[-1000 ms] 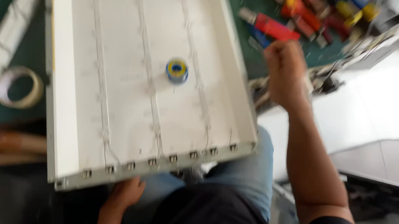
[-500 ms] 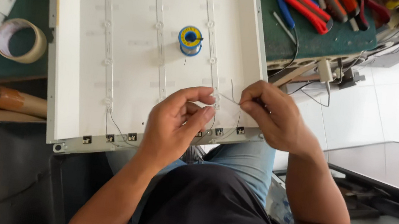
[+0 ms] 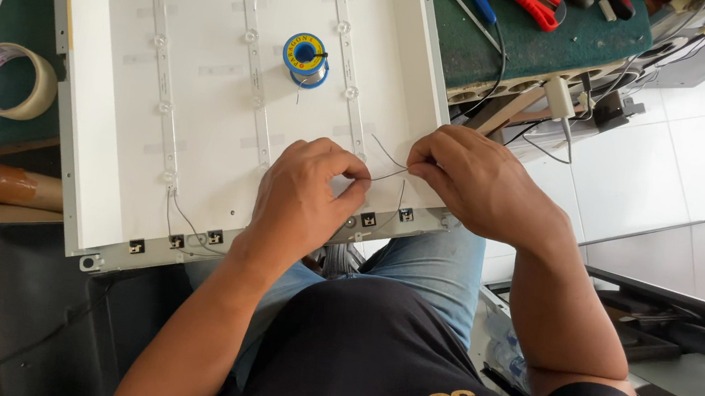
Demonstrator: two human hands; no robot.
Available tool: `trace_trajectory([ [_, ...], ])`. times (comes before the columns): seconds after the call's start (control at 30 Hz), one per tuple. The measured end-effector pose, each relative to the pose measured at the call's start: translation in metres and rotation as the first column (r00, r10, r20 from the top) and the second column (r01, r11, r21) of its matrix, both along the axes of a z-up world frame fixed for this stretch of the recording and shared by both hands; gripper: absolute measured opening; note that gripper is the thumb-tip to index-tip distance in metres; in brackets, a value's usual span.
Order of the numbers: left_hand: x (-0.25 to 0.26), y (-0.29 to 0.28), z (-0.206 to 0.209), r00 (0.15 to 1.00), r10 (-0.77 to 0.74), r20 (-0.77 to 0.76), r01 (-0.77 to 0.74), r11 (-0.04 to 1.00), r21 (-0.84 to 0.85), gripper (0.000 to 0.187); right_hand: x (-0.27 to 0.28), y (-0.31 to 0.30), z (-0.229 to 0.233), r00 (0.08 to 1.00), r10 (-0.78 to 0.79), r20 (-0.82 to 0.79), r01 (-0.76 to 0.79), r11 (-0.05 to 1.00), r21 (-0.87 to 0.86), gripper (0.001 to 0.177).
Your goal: The person sits on the floor and works on a white rectangular panel with LED strips. They use wire cutters to trim wires and a soldering iron to solder connections on the panel's backside.
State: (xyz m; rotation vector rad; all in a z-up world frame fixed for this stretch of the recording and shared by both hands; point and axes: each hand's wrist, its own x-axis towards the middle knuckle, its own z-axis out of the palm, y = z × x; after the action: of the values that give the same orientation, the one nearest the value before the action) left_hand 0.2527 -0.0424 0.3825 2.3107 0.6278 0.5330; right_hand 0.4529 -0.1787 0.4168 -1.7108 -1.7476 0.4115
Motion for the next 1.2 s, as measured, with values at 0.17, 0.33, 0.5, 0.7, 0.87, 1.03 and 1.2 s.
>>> trace_trajectory([
  [0.17,0.002,0.004,-0.007,0.996,0.005,-0.094,0.002,0.997,0.078,0.002,0.002,-0.002,0.001,0.999,0.008,0.048,-0.007,1.0,-0.024,0.009],
  [0.33,0.004,0.004,-0.012,0.992,0.003,-0.129,0.011,0.995,0.104,0.002,0.005,-0.005,0.0,0.999,0.006,0.053,-0.005,1.0,-0.027,0.008],
  [0.5,0.003,0.005,-0.013,0.993,0.005,-0.118,0.009,0.994,0.111,0.002,0.008,-0.007,-0.011,0.997,-0.018,0.08,0.019,1.0,-0.019,0.006],
  [0.7,0.001,0.008,-0.015,0.993,0.003,-0.114,0.009,0.995,0.104,0.002,0.014,-0.011,-0.018,0.995,-0.055,0.089,0.052,0.998,0.027,0.011],
  [0.87,0.001,0.007,-0.015,0.993,0.007,-0.117,0.005,0.995,0.102,0.003,0.024,-0.019,-0.018,0.993,-0.099,0.068,0.095,0.994,0.059,0.014],
  [1.03,0.002,0.008,-0.014,0.991,-0.012,-0.135,0.028,0.993,0.117,0.003,0.033,-0.027,-0.016,0.988,-0.132,0.076,0.126,0.989,0.078,0.016],
  [1.2,0.004,0.008,-0.011,0.989,-0.015,-0.147,0.031,0.994,0.108,0.003,0.035,-0.032,-0.015,0.985,-0.161,0.061,0.156,0.985,0.078,0.018],
])
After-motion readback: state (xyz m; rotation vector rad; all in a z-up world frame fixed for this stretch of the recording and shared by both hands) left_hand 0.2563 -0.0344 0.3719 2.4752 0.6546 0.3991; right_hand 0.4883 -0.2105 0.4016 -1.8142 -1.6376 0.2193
